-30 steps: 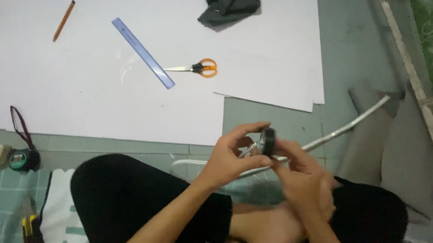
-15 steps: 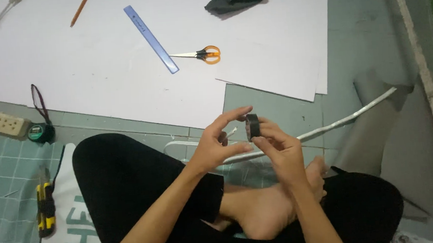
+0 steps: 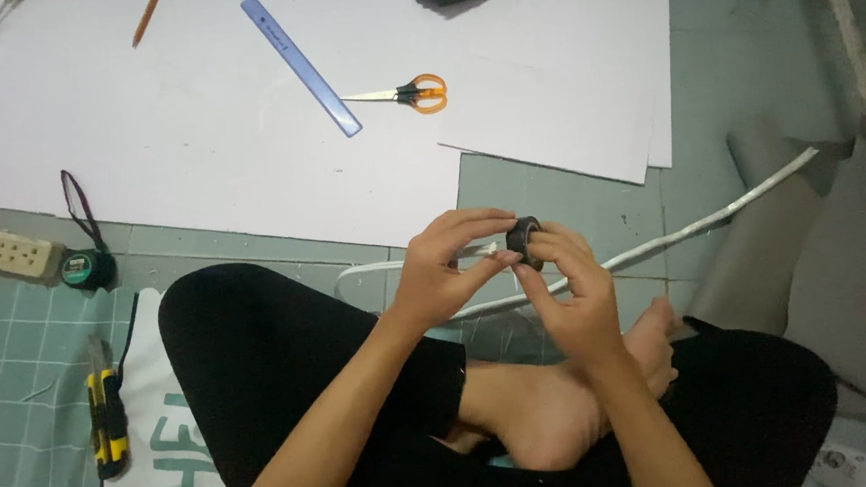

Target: Connecting a wire to an LED strip and securing the connection with electrical tape.

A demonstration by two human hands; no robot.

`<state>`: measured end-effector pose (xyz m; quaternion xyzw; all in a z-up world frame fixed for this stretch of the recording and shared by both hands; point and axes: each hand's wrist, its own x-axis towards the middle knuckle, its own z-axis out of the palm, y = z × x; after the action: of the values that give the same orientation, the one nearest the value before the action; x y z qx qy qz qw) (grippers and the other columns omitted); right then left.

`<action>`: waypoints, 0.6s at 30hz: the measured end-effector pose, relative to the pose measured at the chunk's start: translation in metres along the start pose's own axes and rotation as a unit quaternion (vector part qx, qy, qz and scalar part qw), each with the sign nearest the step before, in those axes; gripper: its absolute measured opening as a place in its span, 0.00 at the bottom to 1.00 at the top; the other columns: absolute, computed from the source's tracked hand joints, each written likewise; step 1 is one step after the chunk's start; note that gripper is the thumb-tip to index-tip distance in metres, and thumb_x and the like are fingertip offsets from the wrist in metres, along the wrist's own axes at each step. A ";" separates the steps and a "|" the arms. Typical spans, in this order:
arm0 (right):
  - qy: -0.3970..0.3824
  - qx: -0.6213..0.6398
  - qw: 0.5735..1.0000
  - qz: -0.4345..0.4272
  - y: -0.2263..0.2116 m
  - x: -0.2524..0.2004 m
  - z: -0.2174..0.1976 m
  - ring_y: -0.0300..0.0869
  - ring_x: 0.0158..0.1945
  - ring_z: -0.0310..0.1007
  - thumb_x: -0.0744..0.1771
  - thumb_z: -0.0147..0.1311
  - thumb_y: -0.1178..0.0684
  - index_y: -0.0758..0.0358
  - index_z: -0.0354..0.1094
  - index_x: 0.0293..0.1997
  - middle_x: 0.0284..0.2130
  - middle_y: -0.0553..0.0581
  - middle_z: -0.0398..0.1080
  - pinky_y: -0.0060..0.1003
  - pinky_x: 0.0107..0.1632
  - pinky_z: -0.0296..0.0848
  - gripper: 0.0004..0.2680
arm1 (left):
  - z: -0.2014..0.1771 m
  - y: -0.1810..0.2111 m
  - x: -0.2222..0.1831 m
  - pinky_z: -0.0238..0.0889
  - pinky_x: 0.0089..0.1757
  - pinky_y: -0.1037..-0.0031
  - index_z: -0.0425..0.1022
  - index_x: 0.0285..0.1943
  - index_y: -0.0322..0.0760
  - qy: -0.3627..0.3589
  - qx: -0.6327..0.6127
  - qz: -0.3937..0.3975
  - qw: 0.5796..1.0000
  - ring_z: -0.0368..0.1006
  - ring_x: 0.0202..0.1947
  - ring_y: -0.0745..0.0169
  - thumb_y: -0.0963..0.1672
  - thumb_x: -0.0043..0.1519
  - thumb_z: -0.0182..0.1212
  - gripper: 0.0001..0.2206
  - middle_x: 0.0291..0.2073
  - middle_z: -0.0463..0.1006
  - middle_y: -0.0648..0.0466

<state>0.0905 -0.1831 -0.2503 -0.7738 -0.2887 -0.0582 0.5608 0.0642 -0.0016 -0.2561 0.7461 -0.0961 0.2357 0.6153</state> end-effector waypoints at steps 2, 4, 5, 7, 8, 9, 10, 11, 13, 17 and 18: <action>-0.009 -0.010 1.000 -0.006 0.001 0.001 0.000 0.62 0.55 0.74 0.65 0.62 0.63 0.68 0.77 0.44 0.42 0.64 0.78 0.56 0.59 0.68 0.05 | 0.001 -0.004 0.000 0.74 0.46 0.63 0.84 0.50 0.40 0.009 0.014 0.014 1.000 0.81 0.45 0.46 0.42 0.57 0.74 0.13 0.45 0.84 0.47; -0.017 -0.019 1.000 -0.012 0.001 0.001 0.000 0.63 0.54 0.74 0.65 0.62 0.63 0.68 0.77 0.44 0.41 0.65 0.77 0.56 0.58 0.68 0.05 | 0.001 -0.005 0.000 0.74 0.46 0.61 0.84 0.49 0.40 0.017 0.028 0.028 0.999 0.82 0.44 0.46 0.41 0.58 0.74 0.11 0.43 0.85 0.48; -0.012 -0.019 1.000 -0.010 0.000 0.000 0.001 0.61 0.53 0.75 0.65 0.62 0.63 0.68 0.77 0.44 0.41 0.64 0.78 0.55 0.58 0.68 0.06 | 0.000 -0.003 0.000 0.75 0.46 0.63 0.84 0.49 0.40 0.017 0.042 0.038 0.998 0.82 0.44 0.49 0.41 0.58 0.74 0.11 0.43 0.85 0.50; -0.007 -0.018 1.000 -0.009 0.001 0.000 0.002 0.59 0.53 0.75 0.65 0.63 0.62 0.67 0.78 0.44 0.41 0.62 0.78 0.53 0.58 0.69 0.06 | 0.000 -0.001 0.000 0.75 0.46 0.65 0.84 0.49 0.40 0.016 0.055 0.047 0.997 0.82 0.44 0.52 0.41 0.59 0.73 0.10 0.43 0.85 0.51; -0.003 -0.024 1.000 -0.017 0.003 -0.001 0.003 0.59 0.52 0.75 0.64 0.64 0.62 0.67 0.77 0.43 0.41 0.63 0.78 0.53 0.58 0.69 0.05 | -0.001 -0.001 0.000 0.75 0.46 0.65 0.84 0.48 0.39 0.012 0.072 0.059 0.996 0.82 0.43 0.53 0.40 0.58 0.73 0.10 0.42 0.85 0.51; 0.002 -0.031 0.999 -0.025 0.005 -0.002 0.003 0.59 0.52 0.74 0.64 0.65 0.61 0.68 0.77 0.42 0.40 0.63 0.77 0.54 0.58 0.68 0.05 | -0.001 0.000 0.000 0.76 0.46 0.66 0.84 0.48 0.39 0.008 0.089 0.070 0.994 0.82 0.42 0.53 0.40 0.58 0.72 0.10 0.42 0.86 0.51; 0.003 -0.031 0.999 -0.023 0.004 -0.002 0.003 0.59 0.52 0.74 0.64 0.65 0.61 0.68 0.77 0.42 0.40 0.63 0.77 0.54 0.58 0.68 0.05 | -0.002 -0.001 0.001 0.76 0.46 0.66 0.84 0.48 0.39 0.007 0.088 0.069 0.994 0.82 0.42 0.53 0.40 0.58 0.72 0.10 0.42 0.86 0.51; 0.006 -0.029 0.999 -0.030 0.004 -0.002 0.003 0.59 0.51 0.74 0.64 0.65 0.62 0.68 0.77 0.41 0.40 0.63 0.77 0.53 0.57 0.68 0.05 | -0.003 -0.002 0.001 0.76 0.45 0.66 0.84 0.48 0.38 -0.002 0.109 0.082 0.991 0.82 0.42 0.53 0.39 0.58 0.72 0.10 0.42 0.85 0.50; 0.009 -0.028 0.999 -0.035 0.003 -0.002 0.002 0.59 0.49 0.74 0.64 0.64 0.62 0.68 0.77 0.40 0.39 0.64 0.77 0.52 0.57 0.68 0.04 | -0.002 -0.003 0.001 0.77 0.44 0.66 0.83 0.48 0.37 -0.012 0.129 0.095 0.987 0.82 0.41 0.52 0.38 0.58 0.72 0.10 0.42 0.85 0.49; 0.011 -0.029 0.999 -0.044 -0.001 -0.001 0.004 0.56 0.49 0.74 0.65 0.65 0.61 0.67 0.77 0.40 0.38 0.62 0.77 0.50 0.56 0.68 0.04 | -0.004 -0.003 0.001 0.77 0.43 0.65 0.82 0.48 0.36 -0.019 0.166 0.111 0.980 0.82 0.40 0.51 0.36 0.59 0.70 0.09 0.41 0.84 0.47; 0.011 -0.032 0.998 -0.046 -0.003 -0.001 0.005 0.56 0.49 0.73 0.65 0.65 0.60 0.67 0.77 0.39 0.38 0.61 0.77 0.49 0.56 0.69 0.04 | -0.005 -0.003 0.001 0.77 0.44 0.65 0.82 0.48 0.36 -0.022 0.174 0.113 0.978 0.82 0.40 0.51 0.36 0.59 0.69 0.10 0.41 0.84 0.46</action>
<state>0.0868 -0.1787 -0.2504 -0.7762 -0.3160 -0.1018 0.5360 0.0650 0.0036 -0.2580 0.8307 -0.1512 0.3007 0.4434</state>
